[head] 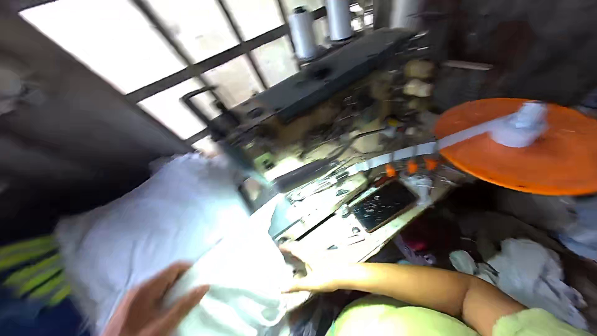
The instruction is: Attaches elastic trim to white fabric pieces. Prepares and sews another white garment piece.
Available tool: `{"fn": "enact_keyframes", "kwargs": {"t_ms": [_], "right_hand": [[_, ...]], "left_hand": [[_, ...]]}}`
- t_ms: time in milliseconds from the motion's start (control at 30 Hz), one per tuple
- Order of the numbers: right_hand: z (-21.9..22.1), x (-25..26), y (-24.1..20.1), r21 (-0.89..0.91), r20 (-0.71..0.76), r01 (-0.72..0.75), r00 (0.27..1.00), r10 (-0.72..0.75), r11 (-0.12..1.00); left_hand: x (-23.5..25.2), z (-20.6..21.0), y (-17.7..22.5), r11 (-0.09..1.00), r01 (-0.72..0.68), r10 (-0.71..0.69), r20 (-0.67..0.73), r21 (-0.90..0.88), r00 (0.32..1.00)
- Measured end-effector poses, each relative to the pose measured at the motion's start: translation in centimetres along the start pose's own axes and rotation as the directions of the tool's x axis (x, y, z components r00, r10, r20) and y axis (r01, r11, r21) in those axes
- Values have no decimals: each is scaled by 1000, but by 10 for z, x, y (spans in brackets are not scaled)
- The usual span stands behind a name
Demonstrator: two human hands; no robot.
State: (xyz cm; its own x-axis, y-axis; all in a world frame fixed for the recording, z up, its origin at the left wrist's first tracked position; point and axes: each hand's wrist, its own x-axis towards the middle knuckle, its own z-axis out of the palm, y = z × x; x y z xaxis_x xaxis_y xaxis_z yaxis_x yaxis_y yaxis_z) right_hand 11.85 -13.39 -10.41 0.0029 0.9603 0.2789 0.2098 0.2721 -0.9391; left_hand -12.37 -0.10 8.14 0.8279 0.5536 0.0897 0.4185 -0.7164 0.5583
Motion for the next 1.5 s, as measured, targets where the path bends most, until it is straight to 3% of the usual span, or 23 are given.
{"fn": "enact_keyframes", "kwargs": {"t_ms": [100,167,233,267,333,400,500,633,700,767,800,867,933,1067,1167,1233,1267,1333,1367,1433,1500], "right_hand": [[20,14,-3,248,164,-91,985,51,965],[28,12,-8,363,238,-123,971,35,924],[26,1,-15,364,306,-156,951,41,918],[22,-3,-15,333,316,-171,947,61,927],[15,-9,-8,222,270,-180,956,116,958],[9,-9,6,102,206,-137,972,114,985],[8,-8,16,-106,269,-47,960,74,993],[23,-7,5,-411,338,138,941,10,901],[30,-10,10,-449,300,225,949,-91,865],[34,-17,21,-442,222,345,936,-272,828],[32,-21,24,-433,187,411,912,-366,802],[18,-28,21,-439,153,521,846,-510,732],[-2,-33,11,-473,140,569,802,-580,673],[-40,-36,-8,-614,95,573,737,-669,543],[-58,-26,-10,-668,-66,498,700,-711,552],[-51,-19,-1,-557,-276,403,736,-619,727],[-40,-18,2,-429,-352,333,795,-495,840],[-11,-21,1,-50,-355,126,925,-135,991],[2,-20,0,123,-310,39,951,1,992],[19,-11,-6,333,-255,-49,957,140,942],[27,-2,-13,500,-289,-101,917,276,860]], "left_hand": [[20,-22,-12,966,94,-77,-80,240,994],[29,-22,-31,908,271,-231,-158,320,960],[28,-4,-55,824,397,-324,-238,405,916],[24,11,-65,805,407,-301,-293,432,907],[14,47,-68,821,304,-95,-409,484,907],[9,84,-53,866,108,140,-444,488,885],[15,128,-22,900,-234,349,-287,367,892],[37,158,-22,677,-496,642,-106,544,760],[43,160,-16,676,-522,616,-12,520,787],[45,152,-7,756,-432,374,217,492,902],[48,147,-4,791,-359,214,325,495,921],[52,139,-5,811,-329,123,408,484,905],[52,126,-2,845,-349,202,364,405,909],[54,104,10,855,-414,420,50,312,906],[67,83,22,867,-448,448,52,218,892],[82,79,26,876,-455,451,62,159,890],[91,80,27,877,-465,463,50,123,885],[108,86,28,894,-448,448,36,-19,893],[116,92,28,902,-411,417,20,-129,909],[130,104,31,886,-297,342,69,-356,937],[140,114,34,903,-244,303,121,-355,945]]}}
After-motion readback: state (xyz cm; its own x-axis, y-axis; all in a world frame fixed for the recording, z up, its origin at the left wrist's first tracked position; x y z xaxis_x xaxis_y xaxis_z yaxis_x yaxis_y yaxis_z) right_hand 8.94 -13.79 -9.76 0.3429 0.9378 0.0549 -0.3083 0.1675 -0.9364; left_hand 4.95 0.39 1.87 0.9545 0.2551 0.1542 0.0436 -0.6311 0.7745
